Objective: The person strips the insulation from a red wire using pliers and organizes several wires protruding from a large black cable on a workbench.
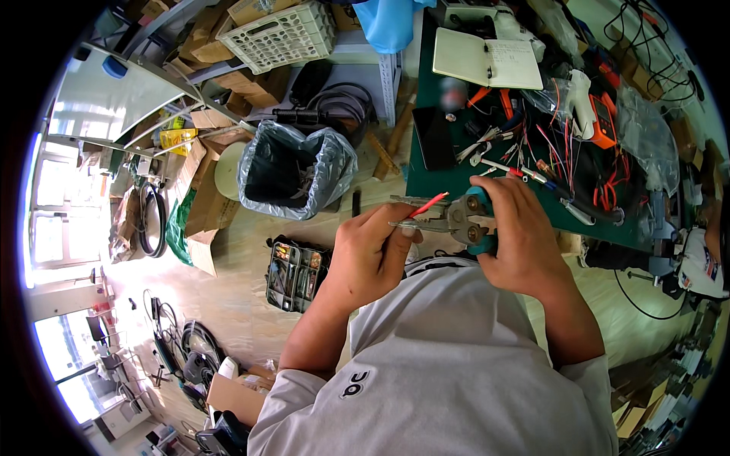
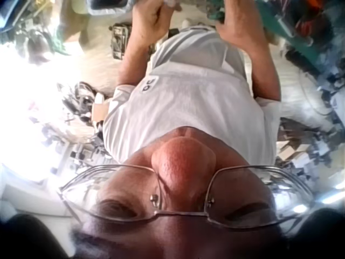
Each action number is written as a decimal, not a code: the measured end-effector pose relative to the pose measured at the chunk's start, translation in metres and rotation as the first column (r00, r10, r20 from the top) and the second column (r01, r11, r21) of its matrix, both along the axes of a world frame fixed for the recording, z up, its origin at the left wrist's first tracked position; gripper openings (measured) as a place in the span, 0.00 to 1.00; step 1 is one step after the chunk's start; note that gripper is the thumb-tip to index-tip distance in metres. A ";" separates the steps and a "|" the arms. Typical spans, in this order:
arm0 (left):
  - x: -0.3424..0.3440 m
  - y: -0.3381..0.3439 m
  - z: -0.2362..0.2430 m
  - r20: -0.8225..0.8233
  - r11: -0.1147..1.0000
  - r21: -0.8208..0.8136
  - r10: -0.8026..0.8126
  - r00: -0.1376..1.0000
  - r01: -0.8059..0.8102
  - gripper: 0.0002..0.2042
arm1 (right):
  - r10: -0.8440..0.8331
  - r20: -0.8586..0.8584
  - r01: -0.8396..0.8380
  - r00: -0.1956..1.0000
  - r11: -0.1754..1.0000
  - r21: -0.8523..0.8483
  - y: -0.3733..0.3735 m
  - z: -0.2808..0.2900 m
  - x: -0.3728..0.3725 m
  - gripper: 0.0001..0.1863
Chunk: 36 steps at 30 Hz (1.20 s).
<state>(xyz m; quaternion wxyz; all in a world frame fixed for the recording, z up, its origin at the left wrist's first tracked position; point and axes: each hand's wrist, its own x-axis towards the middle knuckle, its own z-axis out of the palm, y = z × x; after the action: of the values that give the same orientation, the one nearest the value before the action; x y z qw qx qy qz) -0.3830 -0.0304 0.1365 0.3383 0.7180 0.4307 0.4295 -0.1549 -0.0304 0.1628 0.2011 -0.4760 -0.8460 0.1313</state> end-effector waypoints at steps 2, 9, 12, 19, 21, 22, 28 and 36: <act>0.001 0.001 -0.001 0.002 1.000 0.021 0.006 1.000 -0.006 0.05 | -0.002 0.008 0.002 1.000 1.000 0.007 0.000 0.001 0.002 0.43; 0.006 0.003 -0.002 0.022 1.000 -0.004 -0.015 1.000 0.016 0.05 | 0.001 0.004 -0.001 1.000 1.000 0.018 0.002 0.000 0.006 0.43; 0.007 0.004 -0.002 0.032 1.000 -0.014 -0.027 0.999 0.027 0.06 | -0.023 -0.024 0.023 0.999 1.000 -0.012 0.003 0.000 0.007 0.40; 0.010 0.006 0.003 0.040 0.999 -0.028 -0.024 0.999 0.026 0.08 | -0.023 -0.096 0.022 0.995 1.000 -0.014 0.004 -0.005 0.009 0.35; 0.010 0.006 0.003 0.040 0.999 -0.039 -0.027 0.999 0.028 0.08 | -0.030 -0.095 0.026 0.995 0.999 -0.045 0.004 -0.004 0.010 0.35; 0.009 0.005 0.000 0.038 0.999 -0.036 -0.036 0.999 0.037 0.08 | -0.033 -0.099 0.028 0.995 0.998 -0.048 0.004 -0.004 0.010 0.35; 0.010 0.000 -0.005 0.126 0.993 -0.115 -0.019 0.992 0.034 0.04 | -0.036 -0.107 0.034 0.994 0.999 -0.017 0.004 -0.004 0.010 0.33; 0.015 -0.002 -0.001 0.161 0.992 -0.125 0.019 0.987 0.002 0.05 | -0.055 -0.126 0.059 0.991 0.998 0.025 0.002 -0.004 0.010 0.31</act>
<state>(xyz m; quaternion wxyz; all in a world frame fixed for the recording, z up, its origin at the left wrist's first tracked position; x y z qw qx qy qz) -0.3676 -0.0329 0.1353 0.4145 0.6564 0.4309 0.4601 -0.1447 -0.0280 0.1585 0.2642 -0.4878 -0.8197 0.1427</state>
